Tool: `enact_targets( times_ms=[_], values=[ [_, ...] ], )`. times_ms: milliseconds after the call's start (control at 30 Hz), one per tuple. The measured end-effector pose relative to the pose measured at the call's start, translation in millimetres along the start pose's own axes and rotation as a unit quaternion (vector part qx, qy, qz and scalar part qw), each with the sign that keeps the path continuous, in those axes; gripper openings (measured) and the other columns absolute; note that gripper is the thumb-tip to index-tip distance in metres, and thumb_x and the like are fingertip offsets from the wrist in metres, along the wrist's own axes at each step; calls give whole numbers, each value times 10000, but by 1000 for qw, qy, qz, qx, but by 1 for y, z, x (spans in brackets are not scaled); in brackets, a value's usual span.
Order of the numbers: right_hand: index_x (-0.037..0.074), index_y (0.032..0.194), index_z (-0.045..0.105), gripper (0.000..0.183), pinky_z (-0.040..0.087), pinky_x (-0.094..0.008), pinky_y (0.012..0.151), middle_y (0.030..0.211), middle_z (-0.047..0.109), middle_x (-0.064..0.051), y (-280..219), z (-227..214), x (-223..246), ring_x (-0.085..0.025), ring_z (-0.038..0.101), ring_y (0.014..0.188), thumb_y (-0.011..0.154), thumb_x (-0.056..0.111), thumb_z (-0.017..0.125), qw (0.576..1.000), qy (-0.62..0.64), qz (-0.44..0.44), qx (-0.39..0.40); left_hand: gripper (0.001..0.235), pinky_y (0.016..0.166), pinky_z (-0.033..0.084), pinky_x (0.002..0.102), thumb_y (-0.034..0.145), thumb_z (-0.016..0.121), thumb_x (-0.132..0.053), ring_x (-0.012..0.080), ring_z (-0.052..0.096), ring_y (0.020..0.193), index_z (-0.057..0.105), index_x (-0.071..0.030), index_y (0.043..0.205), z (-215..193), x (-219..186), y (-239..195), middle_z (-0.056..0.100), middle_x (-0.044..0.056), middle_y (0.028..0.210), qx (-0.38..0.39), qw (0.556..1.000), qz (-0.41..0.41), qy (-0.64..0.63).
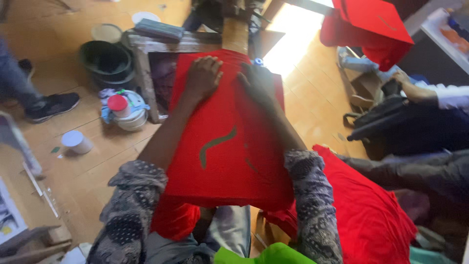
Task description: The person repeatedly places red t-shirts onto a screen printing frame, smooths the fabric with both hands, and removes the shirts after a brief press. The process is repeated multiple times with the same shirt or different shirts from a nearby stack.
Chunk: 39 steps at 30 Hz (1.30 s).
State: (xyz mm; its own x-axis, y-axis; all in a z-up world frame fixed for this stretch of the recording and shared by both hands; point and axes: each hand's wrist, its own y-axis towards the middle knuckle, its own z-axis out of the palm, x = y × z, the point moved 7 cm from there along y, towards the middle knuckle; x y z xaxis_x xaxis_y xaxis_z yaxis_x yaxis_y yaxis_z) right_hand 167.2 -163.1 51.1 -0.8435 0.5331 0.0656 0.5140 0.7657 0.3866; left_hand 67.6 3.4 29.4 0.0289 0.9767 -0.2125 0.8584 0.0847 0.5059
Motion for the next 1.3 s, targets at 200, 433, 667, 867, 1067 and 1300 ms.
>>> enact_targets(
  times_ms=[200,433,667,867,1067,1300],
  values=[
    [190,1419,618,656,416,-540,1091,1272,695,-218,-4,-10,8,-396,651,1219,1095,698,359,998,39,31,25,376,1036,439,482,1058,562,-291,348,557,1320,674,-78,1347,-20,-11,-6,616,173,1349,-5,1000,1,-11],
    [175,1406,629,604,435,-571,1055,1211,706,-251,-4,-16,10,-426,682,1149,1103,652,416,998,45,31,11,331,1029,448,481,1081,549,-252,334,547,1308,661,-45,1314,-23,-13,-5,589,162,1296,19,1000,-7,-14],
    [182,1397,620,535,461,-577,1012,1189,712,-254,-8,-23,14,-458,674,1150,1102,594,447,999,41,25,-5,278,954,460,448,1056,573,-229,315,553,1255,691,-65,1246,-27,-19,-7,602,132,1239,-22,1000,20,10],
    [183,1415,598,528,446,-590,1016,1212,694,-236,-7,-18,13,-453,642,1202,1107,586,452,997,68,33,-9,272,963,458,448,1069,554,-225,308,553,1248,681,-56,1239,-30,-14,-7,593,131,1225,-9,1000,11,2],
    [195,1427,584,531,436,-576,1019,1207,691,-231,-8,-17,14,-458,628,1210,1100,590,445,998,63,21,-8,250,944,472,452,1057,586,-229,306,567,1230,686,-71,1224,-36,-17,-8,598,118,1220,-13,999,16,28],
    [124,1314,614,506,455,-476,887,1180,649,-179,-12,-36,29,-342,621,1047,1096,520,387,998,39,-21,-33,183,834,468,512,938,667,-218,356,609,1018,693,-103,1078,-26,-17,-7,671,111,1114,-125,990,64,29]
  ],
)
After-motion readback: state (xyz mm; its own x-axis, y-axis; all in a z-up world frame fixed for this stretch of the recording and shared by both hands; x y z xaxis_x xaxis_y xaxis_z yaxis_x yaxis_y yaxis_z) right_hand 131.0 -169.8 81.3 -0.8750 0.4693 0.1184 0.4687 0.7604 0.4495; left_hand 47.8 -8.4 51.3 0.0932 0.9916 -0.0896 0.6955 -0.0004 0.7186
